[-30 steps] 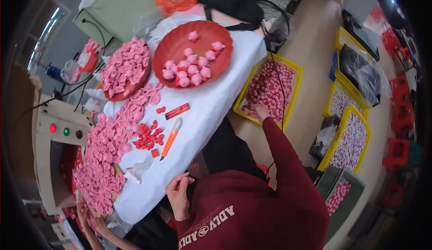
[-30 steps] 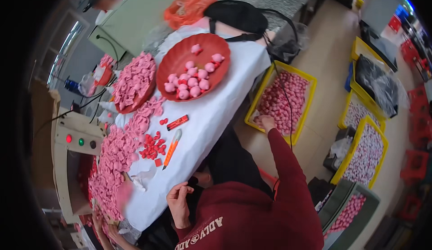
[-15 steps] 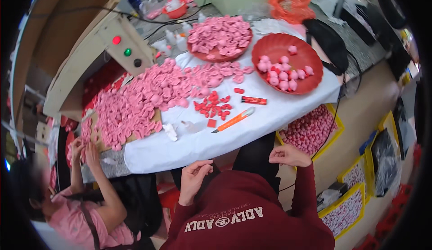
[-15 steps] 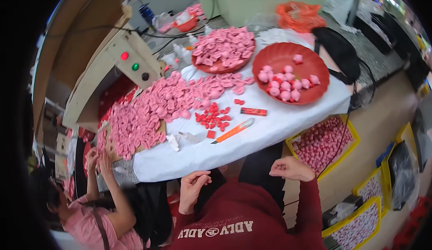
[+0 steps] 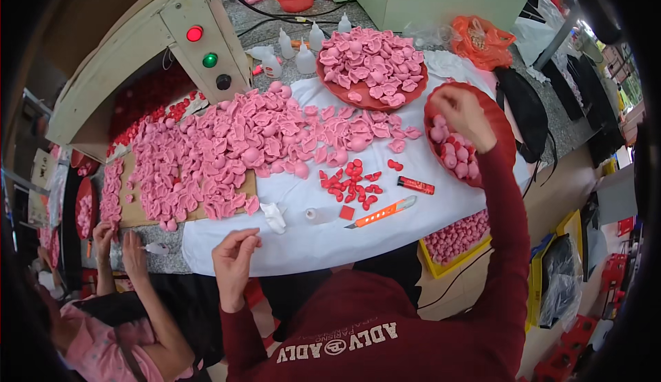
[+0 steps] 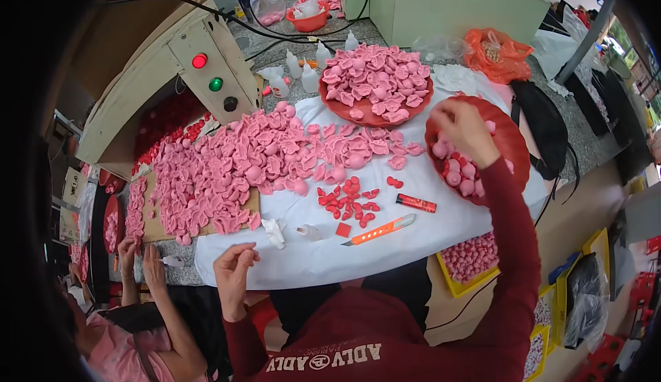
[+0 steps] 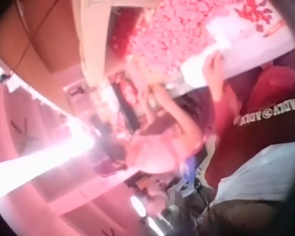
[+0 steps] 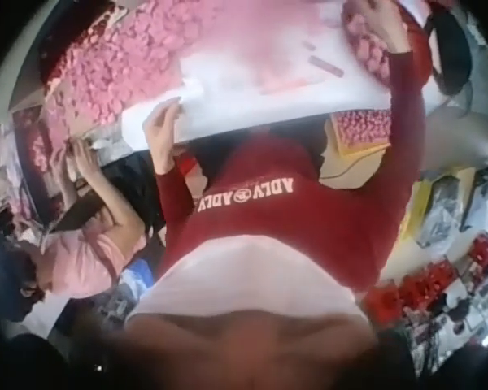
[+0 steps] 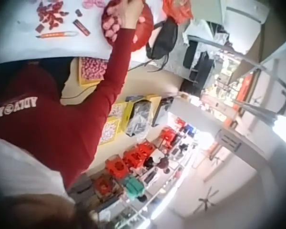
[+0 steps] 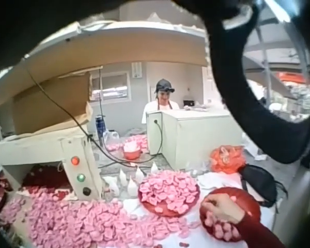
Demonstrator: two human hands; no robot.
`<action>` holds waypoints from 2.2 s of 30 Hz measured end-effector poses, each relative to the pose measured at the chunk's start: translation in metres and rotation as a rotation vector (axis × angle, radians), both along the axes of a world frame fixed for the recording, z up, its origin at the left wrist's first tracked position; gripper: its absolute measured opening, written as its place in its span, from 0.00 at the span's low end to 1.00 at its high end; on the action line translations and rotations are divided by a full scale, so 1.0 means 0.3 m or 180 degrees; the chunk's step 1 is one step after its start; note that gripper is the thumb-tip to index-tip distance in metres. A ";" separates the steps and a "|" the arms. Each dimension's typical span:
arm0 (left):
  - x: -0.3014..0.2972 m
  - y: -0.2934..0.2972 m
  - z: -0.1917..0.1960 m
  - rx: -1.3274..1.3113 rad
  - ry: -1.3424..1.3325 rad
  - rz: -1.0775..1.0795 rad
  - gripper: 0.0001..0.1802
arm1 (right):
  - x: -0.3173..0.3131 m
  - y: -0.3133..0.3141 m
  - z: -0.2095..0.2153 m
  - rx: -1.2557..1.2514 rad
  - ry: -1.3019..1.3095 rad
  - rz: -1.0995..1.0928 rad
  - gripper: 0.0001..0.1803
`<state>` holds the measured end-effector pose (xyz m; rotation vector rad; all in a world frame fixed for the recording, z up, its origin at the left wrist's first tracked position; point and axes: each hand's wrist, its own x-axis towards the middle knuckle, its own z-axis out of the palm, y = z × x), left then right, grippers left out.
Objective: Manually assembling small pink decorative craft pieces by applying adhesive and joining components.
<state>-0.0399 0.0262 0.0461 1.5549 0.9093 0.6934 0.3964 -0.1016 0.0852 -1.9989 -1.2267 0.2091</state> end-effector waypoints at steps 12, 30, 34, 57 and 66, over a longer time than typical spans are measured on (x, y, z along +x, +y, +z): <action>0.732 0.342 0.004 0.2973 0.0333 -0.1968 0.13 | -0.096 0.139 -0.004 -0.1068 -0.1576 0.0767 0.07; 0.941 0.498 0.014 -0.0237 0.0694 -0.1111 0.39 | 0.542 0.572 -0.096 -0.0391 0.0151 0.0534 0.23; 0.949 0.524 0.002 -0.0689 0.0516 -0.1360 0.35 | 0.468 0.593 -0.174 -0.0467 -0.1169 0.0593 0.25; 1.010 0.467 -0.022 -0.1562 -0.0616 -0.1014 0.32 | 0.463 0.418 -0.119 0.0397 0.3537 0.0151 0.37; 0.958 0.445 -0.001 -0.1829 -0.0536 -0.1151 0.36 | 0.407 0.390 -0.070 0.0734 0.1781 -0.0022 0.24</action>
